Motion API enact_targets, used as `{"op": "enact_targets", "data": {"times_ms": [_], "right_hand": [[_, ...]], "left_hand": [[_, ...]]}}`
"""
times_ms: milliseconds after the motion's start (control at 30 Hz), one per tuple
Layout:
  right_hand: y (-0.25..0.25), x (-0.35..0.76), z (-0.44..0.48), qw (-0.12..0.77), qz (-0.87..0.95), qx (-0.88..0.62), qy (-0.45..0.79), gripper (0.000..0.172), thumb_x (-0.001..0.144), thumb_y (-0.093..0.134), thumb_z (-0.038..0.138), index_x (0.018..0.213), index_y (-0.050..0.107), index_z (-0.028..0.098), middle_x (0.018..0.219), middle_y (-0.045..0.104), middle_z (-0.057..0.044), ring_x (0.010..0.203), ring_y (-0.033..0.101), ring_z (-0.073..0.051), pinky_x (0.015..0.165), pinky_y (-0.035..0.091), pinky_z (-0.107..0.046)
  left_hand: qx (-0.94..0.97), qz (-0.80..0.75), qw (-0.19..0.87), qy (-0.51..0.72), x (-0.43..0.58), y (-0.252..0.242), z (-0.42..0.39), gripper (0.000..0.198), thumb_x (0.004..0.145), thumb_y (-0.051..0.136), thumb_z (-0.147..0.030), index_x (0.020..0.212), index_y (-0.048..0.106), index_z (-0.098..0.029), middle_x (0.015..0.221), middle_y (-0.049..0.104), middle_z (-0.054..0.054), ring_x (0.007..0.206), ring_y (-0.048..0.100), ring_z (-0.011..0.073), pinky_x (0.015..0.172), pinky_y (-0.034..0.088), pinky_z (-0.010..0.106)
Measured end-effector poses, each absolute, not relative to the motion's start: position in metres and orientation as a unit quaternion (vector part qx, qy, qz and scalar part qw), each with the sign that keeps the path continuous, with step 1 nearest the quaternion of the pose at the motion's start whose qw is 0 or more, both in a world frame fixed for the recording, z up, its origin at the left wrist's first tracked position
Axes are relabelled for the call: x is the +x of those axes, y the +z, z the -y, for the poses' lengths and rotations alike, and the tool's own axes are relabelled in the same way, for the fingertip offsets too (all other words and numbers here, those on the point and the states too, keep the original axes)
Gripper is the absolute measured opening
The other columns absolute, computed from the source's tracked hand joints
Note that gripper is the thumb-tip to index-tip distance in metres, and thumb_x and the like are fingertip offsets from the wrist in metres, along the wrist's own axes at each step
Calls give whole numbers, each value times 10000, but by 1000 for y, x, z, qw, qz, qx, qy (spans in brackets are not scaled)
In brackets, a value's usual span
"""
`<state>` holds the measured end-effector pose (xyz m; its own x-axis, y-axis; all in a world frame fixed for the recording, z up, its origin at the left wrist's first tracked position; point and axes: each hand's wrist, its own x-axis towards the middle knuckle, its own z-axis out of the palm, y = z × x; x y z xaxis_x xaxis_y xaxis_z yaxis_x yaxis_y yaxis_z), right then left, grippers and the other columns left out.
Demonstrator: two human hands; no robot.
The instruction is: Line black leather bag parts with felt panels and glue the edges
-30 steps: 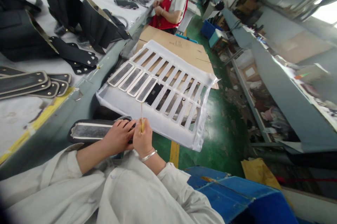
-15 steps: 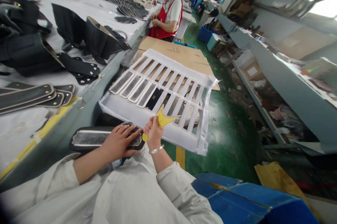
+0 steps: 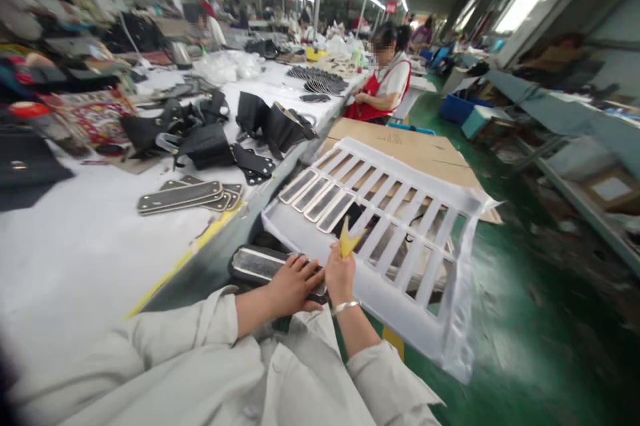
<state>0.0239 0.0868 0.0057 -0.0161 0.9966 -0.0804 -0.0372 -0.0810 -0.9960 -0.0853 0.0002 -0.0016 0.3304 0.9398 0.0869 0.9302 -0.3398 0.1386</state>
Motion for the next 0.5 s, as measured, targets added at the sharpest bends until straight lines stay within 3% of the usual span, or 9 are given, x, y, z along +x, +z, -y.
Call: {"op": "enact_targets", "data": {"times_ms": [100,200,267,333,400,500], "right_hand": [[28,24,-79,501,416,-452,609,350,722,585,536,734,479,202,438,324,116,357,310,-65,384,315,-210],[59,15,-46,450,422,-385,686,341,719,643,493,822,541,185,525,483,73,450,476,-77,477,429,-208],[73,-2,-15,328,438,-365,753,346,723,649,494,798,566,166,565,557,30,479,537,-108,484,461,-233],[78,-27,19,197,458,-350,793,368,727,638,520,724,550,162,521,555,18,424,534,-129,432,451,-255],[74,-52,49,114,460,-328,817,384,730,626,539,695,520,172,478,526,33,375,512,-132,415,446,-270],[63,-78,74,40,452,-291,842,386,707,657,531,781,543,169,558,585,16,477,583,-149,526,498,-295]], "left_hand": [[794,-580,99,150,-98,7,19,786,760,504,-649,1389,328,-213,1406,397,141,1271,344,341,1054,195,545],[714,-573,238,326,-116,23,51,821,758,513,-647,1399,298,-182,1412,386,166,1277,370,305,1066,242,500],[603,-537,355,471,-128,35,76,771,777,485,-645,1372,335,-178,1289,514,166,1109,537,265,945,411,423],[458,-481,474,577,-140,43,99,658,807,448,-626,1287,425,-178,954,655,102,710,635,180,657,507,319],[320,-438,554,632,-152,48,118,539,817,458,-585,1139,518,-157,652,610,19,411,519,114,423,420,240],[182,-430,540,701,-178,48,135,405,748,591,-507,894,581,-130,618,599,23,427,529,105,399,388,200]]}}
